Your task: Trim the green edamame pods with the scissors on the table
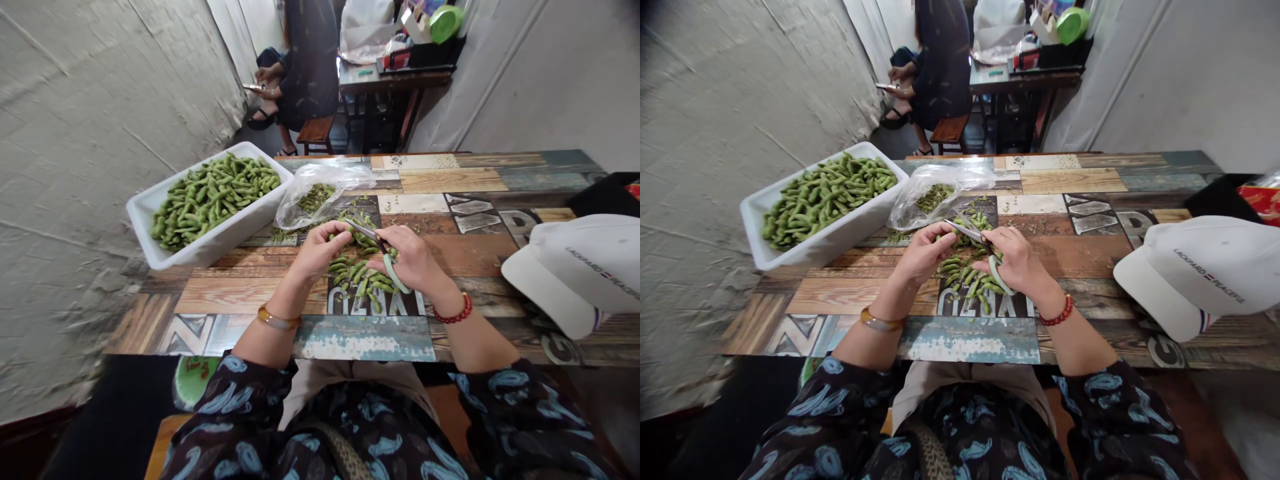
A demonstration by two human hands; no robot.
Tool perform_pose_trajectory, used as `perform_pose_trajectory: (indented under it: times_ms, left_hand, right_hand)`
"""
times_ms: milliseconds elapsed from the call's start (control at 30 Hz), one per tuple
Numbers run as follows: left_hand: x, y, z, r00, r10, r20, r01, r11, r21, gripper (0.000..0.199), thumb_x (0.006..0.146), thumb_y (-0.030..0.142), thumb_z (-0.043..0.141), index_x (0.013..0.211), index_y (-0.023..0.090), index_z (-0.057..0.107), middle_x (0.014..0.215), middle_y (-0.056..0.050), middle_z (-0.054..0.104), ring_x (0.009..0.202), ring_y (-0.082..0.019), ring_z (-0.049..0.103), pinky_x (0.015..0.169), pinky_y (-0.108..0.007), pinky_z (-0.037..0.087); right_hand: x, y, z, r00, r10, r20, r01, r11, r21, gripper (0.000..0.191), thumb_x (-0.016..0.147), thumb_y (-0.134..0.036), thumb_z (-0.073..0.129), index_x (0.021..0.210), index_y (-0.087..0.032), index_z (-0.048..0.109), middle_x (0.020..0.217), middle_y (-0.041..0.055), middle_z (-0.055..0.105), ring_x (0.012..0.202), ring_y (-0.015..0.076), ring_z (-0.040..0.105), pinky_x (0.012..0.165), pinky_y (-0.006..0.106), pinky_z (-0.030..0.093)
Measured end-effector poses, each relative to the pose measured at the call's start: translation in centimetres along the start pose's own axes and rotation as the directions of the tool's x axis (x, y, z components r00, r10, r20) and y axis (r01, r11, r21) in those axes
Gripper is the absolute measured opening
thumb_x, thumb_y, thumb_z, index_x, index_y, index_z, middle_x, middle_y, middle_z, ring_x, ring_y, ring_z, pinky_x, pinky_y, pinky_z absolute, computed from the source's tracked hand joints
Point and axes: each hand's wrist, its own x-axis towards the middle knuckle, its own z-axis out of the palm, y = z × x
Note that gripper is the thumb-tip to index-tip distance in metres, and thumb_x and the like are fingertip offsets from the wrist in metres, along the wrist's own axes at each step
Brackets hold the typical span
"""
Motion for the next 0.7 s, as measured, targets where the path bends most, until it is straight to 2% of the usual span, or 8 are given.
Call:
perform_pose_trajectory:
  times_ms: [100, 200, 467, 700]
  left_hand:
    - [-0.06, -0.15, 0.13, 1.0, 0.017, 0.017, -0.017, 1.0, 0.0, 0.032, 0.07, 0.042, 0.081, 0.082, 0.015, 0.068, 0.059, 0.004, 0.047, 0.047, -0.004, 0.031, 0.045, -0.02, 0.02]
    - [-0.09, -0.42, 0.27, 0.998, 0.037, 0.041, -0.038, 0.999, 0.008, 0.033, 0.07, 0.044, 0.081, 0.087, 0.016, 0.071, 0.063, 0.003, 0.052, 0.048, -0.004, 0.031, 0.045, -0.021, 0.02]
    - [-0.01, -0.86, 0.39, 0.993, 0.09, 0.07, -0.094, 0.994, 0.054, 0.031, 0.071, 0.045, 0.081, 0.086, 0.018, 0.076, 0.074, -0.003, 0.064, 0.064, -0.011, 0.051, 0.054, -0.023, 0.035]
    - [0.08, -0.96, 0.23, 0.995, 0.078, 0.056, -0.081, 0.996, 0.047, 0.032, 0.069, 0.045, 0.082, 0.085, 0.018, 0.076, 0.076, -0.003, 0.064, 0.062, -0.011, 0.049, 0.052, -0.022, 0.033]
  right_hand:
    - [-0.01, -0.26, 0.09, 1.0, -0.02, 0.015, 0.02, 1.0, -0.009, 0.048, 0.084, -0.049, 0.07, 0.119, -0.018, 0.061, 0.103, 0.014, 0.069, 0.093, 0.0306, 0.062, 0.086, 0.048, 0.05]
    - [0.01, -0.45, 0.1, 0.999, -0.047, 0.022, 0.047, 0.999, -0.001, 0.048, 0.085, -0.05, 0.069, 0.119, -0.016, 0.061, 0.104, 0.0144, 0.069, 0.094, 0.0303, 0.062, 0.085, 0.048, 0.05]
    - [0.02, -0.64, 0.11, 0.999, -0.048, 0.022, 0.047, 0.997, 0.058, 0.05, 0.083, -0.048, 0.071, 0.122, -0.019, 0.06, 0.105, 0.0132, 0.068, 0.096, 0.0307, 0.062, 0.086, 0.049, 0.052]
    - [0.05, -0.65, 0.09, 0.999, -0.031, 0.034, 0.029, 0.998, 0.051, 0.054, 0.081, -0.055, 0.07, 0.122, -0.021, 0.061, 0.105, 0.013, 0.068, 0.096, 0.0304, 0.061, 0.086, 0.048, 0.052]
